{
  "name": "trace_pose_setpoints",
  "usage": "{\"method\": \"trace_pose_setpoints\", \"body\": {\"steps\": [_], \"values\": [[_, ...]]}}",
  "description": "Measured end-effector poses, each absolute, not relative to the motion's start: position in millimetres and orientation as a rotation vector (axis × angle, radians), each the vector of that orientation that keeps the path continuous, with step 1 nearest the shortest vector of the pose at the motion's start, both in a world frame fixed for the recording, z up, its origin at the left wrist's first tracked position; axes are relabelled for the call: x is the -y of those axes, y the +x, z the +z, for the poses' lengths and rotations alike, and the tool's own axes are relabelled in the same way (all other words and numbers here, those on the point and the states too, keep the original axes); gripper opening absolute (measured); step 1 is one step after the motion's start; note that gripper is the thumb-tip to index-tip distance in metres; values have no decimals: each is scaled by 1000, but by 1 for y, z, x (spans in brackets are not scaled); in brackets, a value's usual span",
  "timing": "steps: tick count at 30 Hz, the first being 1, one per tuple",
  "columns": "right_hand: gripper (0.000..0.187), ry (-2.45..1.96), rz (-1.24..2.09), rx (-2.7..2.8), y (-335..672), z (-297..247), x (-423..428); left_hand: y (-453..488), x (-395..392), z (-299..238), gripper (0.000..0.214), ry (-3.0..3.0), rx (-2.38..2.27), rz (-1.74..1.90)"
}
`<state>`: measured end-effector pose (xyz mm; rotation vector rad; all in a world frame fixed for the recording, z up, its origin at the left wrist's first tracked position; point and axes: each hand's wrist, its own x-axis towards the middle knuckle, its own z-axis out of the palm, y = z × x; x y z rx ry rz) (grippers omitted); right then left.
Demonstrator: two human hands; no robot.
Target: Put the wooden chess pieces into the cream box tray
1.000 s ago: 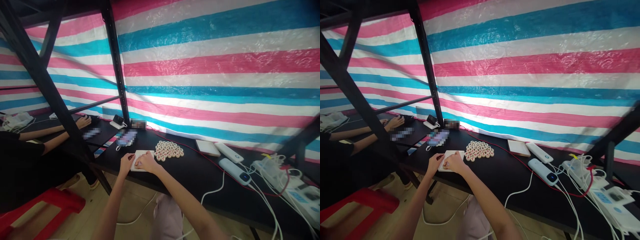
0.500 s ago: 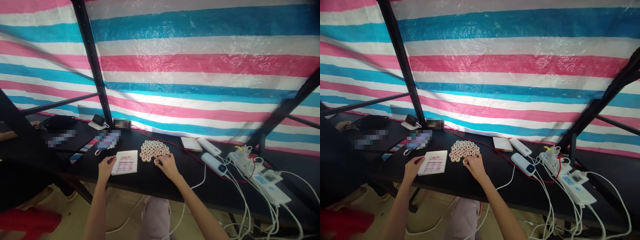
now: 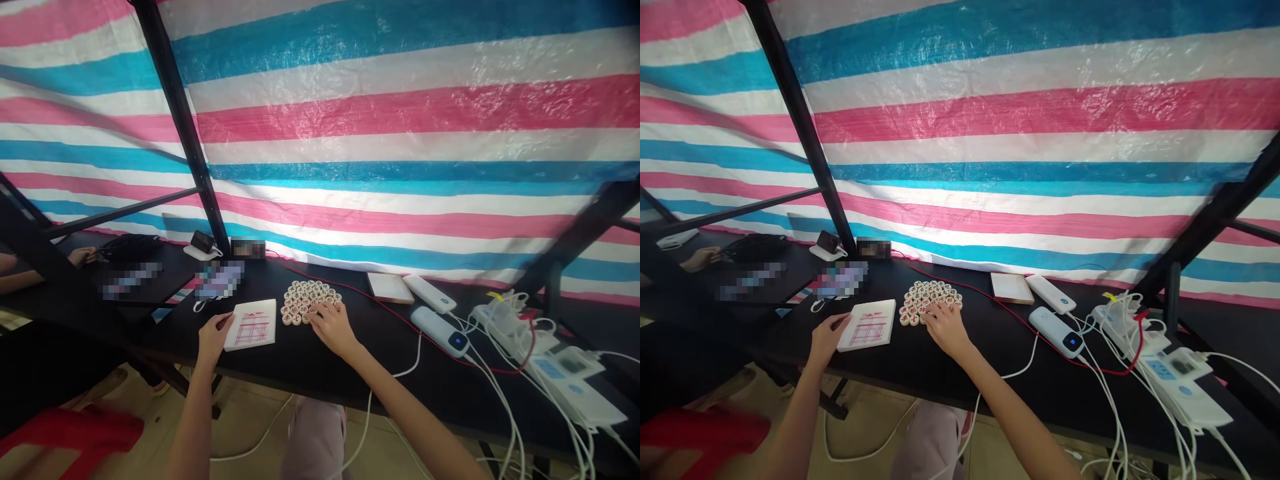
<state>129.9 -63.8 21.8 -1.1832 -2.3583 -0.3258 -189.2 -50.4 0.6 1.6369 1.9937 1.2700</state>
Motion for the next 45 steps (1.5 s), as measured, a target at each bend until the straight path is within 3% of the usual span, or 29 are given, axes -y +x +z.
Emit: {"method": "trace_pose_setpoints", "body": {"steps": [6,13,20,22,26,29,32,38,45], "values": [[25,-1309,-179,2090,177,19,64,-195,46,-5,43,1531,-2039,1271],[25,-1429,125,1499,223,16,42,-202,42,-20,50,1263,-1844,1542],[25,-1392,180,1665,215,15,43,-191,49,-12,47,1478,-1943,1474],[24,-1396,119,1787,207,16,46,-185,49,0,43,1765,-2034,1322],[22,-1358,58,1917,199,16,48,-174,41,25,43,2298,-1904,650],[22,-1343,52,1944,198,15,48,-171,30,34,50,2264,-1829,304],[22,-1349,47,1956,200,15,48,-172,23,34,50,2152,-1814,198],[24,-1362,38,1995,200,14,49,-173,21,50,20,2124,-1827,233],[24,-1327,112,2055,198,10,47,-110,57,95,35,2040,-1347,577]]}}
